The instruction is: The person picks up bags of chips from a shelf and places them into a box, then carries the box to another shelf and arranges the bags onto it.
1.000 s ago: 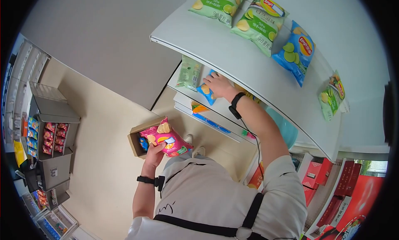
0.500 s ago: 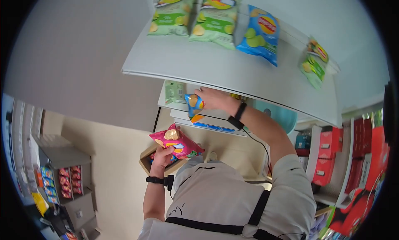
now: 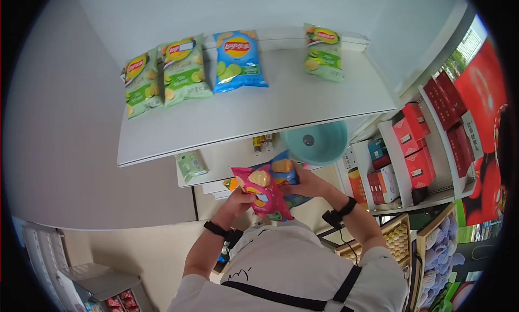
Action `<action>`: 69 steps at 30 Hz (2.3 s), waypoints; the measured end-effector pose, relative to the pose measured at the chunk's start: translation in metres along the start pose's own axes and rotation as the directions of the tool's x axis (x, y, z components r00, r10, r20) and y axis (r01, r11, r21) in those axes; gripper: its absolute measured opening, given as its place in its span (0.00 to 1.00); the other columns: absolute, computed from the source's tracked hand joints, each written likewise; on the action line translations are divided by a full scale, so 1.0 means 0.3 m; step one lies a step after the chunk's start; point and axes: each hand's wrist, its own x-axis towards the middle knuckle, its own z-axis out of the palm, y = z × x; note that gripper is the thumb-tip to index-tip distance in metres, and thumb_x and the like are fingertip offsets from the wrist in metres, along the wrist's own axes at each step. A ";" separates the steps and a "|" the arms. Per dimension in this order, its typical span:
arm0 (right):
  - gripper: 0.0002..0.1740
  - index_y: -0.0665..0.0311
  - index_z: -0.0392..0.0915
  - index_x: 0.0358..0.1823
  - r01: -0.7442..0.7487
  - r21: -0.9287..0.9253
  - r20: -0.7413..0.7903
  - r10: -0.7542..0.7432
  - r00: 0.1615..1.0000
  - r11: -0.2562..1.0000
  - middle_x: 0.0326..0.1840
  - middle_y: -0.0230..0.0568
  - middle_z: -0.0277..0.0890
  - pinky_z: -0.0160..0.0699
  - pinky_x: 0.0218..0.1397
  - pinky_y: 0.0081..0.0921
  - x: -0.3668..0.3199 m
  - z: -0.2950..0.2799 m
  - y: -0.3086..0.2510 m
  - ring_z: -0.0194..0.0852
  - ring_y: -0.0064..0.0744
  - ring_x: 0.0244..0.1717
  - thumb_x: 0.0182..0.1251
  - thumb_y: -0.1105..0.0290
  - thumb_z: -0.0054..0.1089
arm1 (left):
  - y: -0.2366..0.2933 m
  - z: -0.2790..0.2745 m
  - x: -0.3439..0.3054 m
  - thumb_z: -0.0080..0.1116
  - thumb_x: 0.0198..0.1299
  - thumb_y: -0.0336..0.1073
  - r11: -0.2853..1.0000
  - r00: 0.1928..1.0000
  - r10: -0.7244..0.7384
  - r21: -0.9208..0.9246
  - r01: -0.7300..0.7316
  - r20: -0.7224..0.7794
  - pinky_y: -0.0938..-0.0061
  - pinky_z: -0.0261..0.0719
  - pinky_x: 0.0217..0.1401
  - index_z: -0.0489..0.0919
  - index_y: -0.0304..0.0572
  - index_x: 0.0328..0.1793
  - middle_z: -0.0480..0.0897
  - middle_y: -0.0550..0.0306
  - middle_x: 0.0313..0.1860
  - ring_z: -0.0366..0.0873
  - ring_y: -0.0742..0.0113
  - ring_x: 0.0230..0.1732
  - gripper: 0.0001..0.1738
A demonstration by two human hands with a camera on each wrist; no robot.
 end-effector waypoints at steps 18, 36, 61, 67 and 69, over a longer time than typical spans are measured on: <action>0.28 0.72 0.75 0.67 0.184 0.135 -0.157 -0.162 0.974 0.974 0.60 0.41 0.84 0.87 0.60 0.30 0.450 -0.637 -0.792 0.85 0.31 0.55 0.72 0.64 0.71 | -0.003 0.230 0.120 0.84 0.48 0.45 0.966 0.958 0.255 0.007 -0.258 0.128 0.33 0.65 0.82 0.57 0.63 0.87 0.54 0.36 0.88 0.58 0.28 0.84 0.62; 0.28 0.75 0.74 0.67 0.040 0.322 -0.010 -0.038 0.999 0.946 0.61 0.48 0.83 0.90 0.58 0.35 0.661 -0.676 -0.717 0.87 0.38 0.55 0.74 0.65 0.69 | -0.030 0.196 -0.005 0.82 0.52 0.46 0.919 0.919 0.395 0.017 -0.394 -0.008 0.39 0.65 0.82 0.52 0.56 0.90 0.58 0.38 0.87 0.61 0.31 0.83 0.63; 0.19 0.62 0.78 0.53 0.401 -0.869 0.479 -0.699 0.531 -0.291 0.49 0.43 0.74 0.81 0.55 0.40 0.648 -0.232 -0.687 0.74 0.44 0.56 0.59 0.70 0.70 | -0.029 0.146 -0.026 0.82 0.50 0.46 0.925 0.925 0.380 0.014 -0.380 -0.010 0.38 0.67 0.81 0.61 0.54 0.86 0.57 0.41 0.87 0.61 0.34 0.83 0.58; 0.17 0.60 0.78 0.50 0.378 -0.868 0.490 -0.686 0.538 -0.323 0.48 0.41 0.75 0.82 0.54 0.37 0.682 -0.235 -0.700 0.75 0.43 0.56 0.59 0.72 0.69 | -0.019 0.163 -0.043 0.82 0.50 0.47 0.912 0.912 0.409 0.020 -0.409 -0.039 0.39 0.68 0.81 0.61 0.52 0.86 0.57 0.41 0.87 0.61 0.35 0.83 0.58; 0.16 0.60 0.78 0.49 0.380 -0.868 0.489 -0.681 0.545 -0.320 0.48 0.41 0.76 0.82 0.54 0.37 0.666 -0.234 -0.714 0.76 0.43 0.56 0.60 0.72 0.69 | -0.019 0.161 -0.040 0.82 0.50 0.47 0.916 0.916 0.400 0.029 -0.399 -0.034 0.39 0.68 0.81 0.61 0.52 0.86 0.58 0.41 0.87 0.61 0.35 0.83 0.58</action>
